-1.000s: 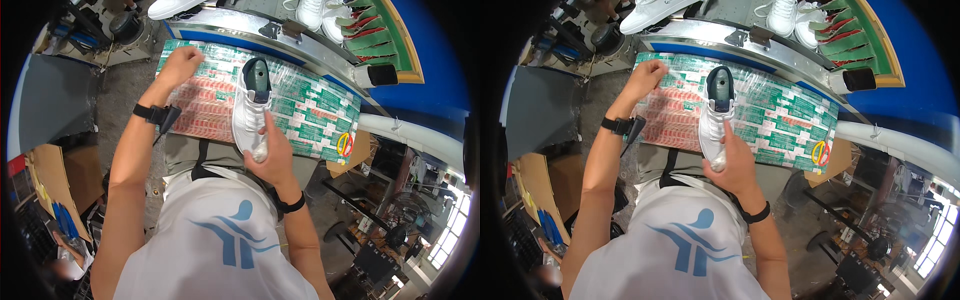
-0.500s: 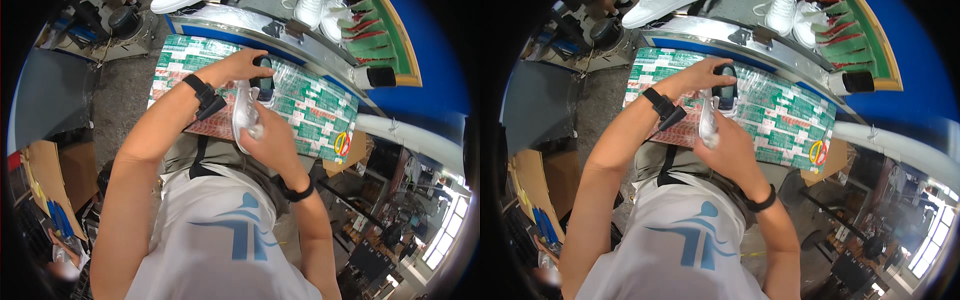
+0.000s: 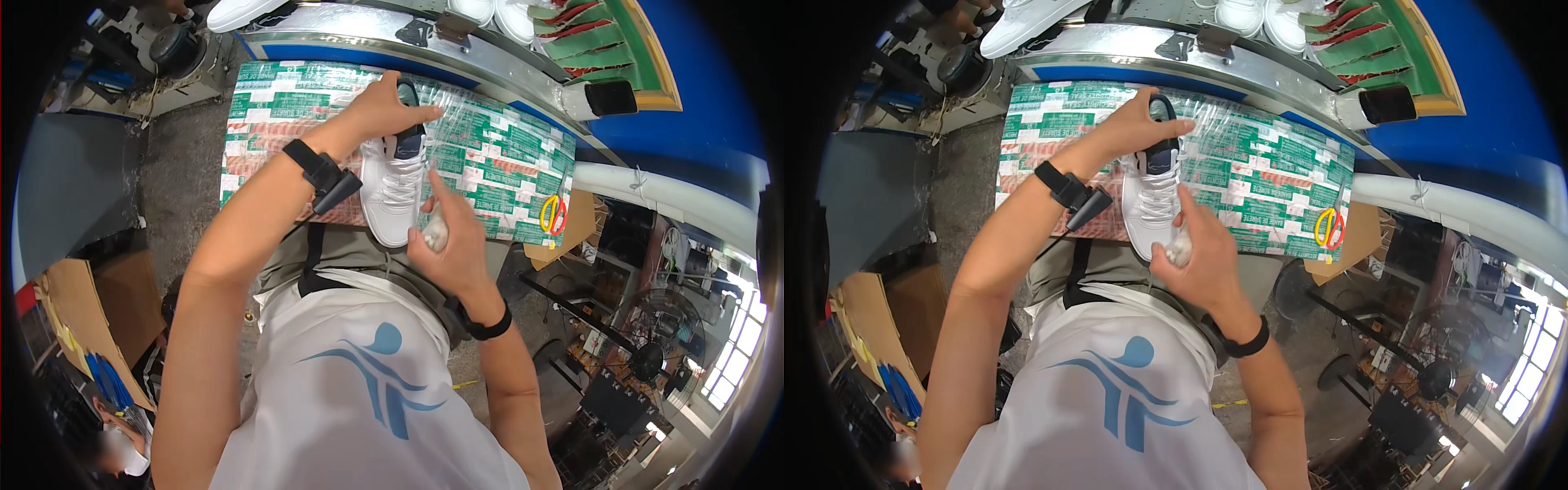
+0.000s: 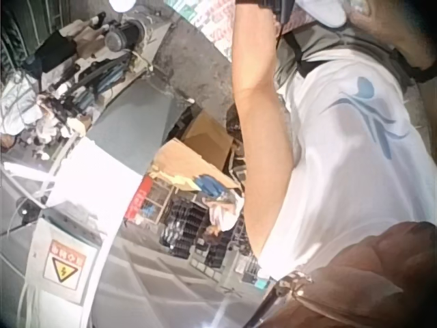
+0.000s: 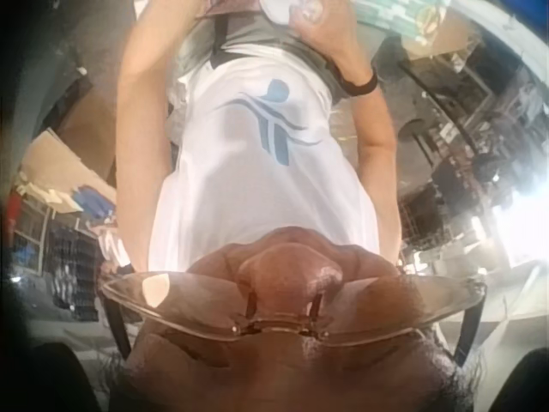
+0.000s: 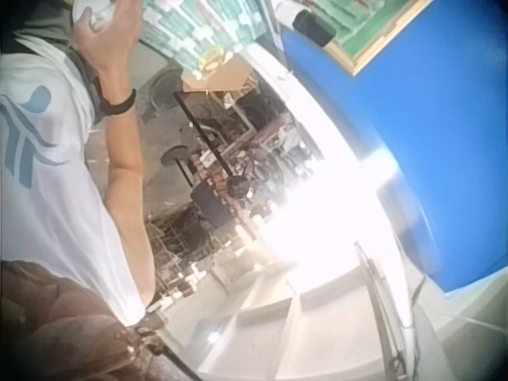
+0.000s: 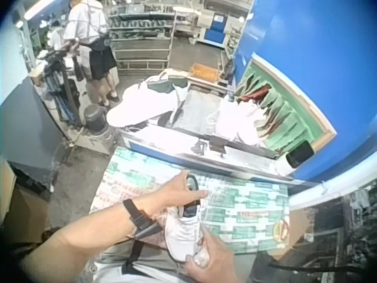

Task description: Assembling shoe components on a factory production line.

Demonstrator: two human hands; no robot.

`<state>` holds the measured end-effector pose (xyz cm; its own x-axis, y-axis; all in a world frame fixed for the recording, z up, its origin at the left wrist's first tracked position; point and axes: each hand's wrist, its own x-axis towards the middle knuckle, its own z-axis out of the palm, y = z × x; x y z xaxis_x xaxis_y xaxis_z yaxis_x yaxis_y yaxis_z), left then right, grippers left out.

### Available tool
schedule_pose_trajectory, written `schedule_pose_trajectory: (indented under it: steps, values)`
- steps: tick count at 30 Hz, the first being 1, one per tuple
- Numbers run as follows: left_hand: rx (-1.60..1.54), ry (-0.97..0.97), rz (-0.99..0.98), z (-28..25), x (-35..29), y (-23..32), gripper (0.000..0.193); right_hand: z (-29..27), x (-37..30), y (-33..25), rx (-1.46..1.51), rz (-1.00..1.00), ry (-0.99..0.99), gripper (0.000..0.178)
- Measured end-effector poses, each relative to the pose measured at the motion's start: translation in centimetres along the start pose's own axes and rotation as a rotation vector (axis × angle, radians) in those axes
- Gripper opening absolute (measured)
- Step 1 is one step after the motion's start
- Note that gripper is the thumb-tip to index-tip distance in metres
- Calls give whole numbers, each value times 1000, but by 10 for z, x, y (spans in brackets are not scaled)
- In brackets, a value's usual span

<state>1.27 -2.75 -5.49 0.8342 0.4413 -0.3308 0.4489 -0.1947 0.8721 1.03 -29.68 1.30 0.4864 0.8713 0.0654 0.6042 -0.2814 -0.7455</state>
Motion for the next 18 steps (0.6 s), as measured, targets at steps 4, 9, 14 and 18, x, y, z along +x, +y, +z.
schedule_pose_trajectory:
  steps: [4,9,14,18]
  values:
    - [88,80,28,7,2,-8,104,-3,22,14,-144,-67,7,93]
    - [-7,26,40,-7,-8,-7,96,-16,32,19,-211,-177,-96,92]
    - [-182,15,51,-21,-18,-10,76,-55,37,-8,-364,-285,-330,96]
    - [-167,-30,8,-27,-19,-8,78,-64,14,-33,-347,-174,-494,94]
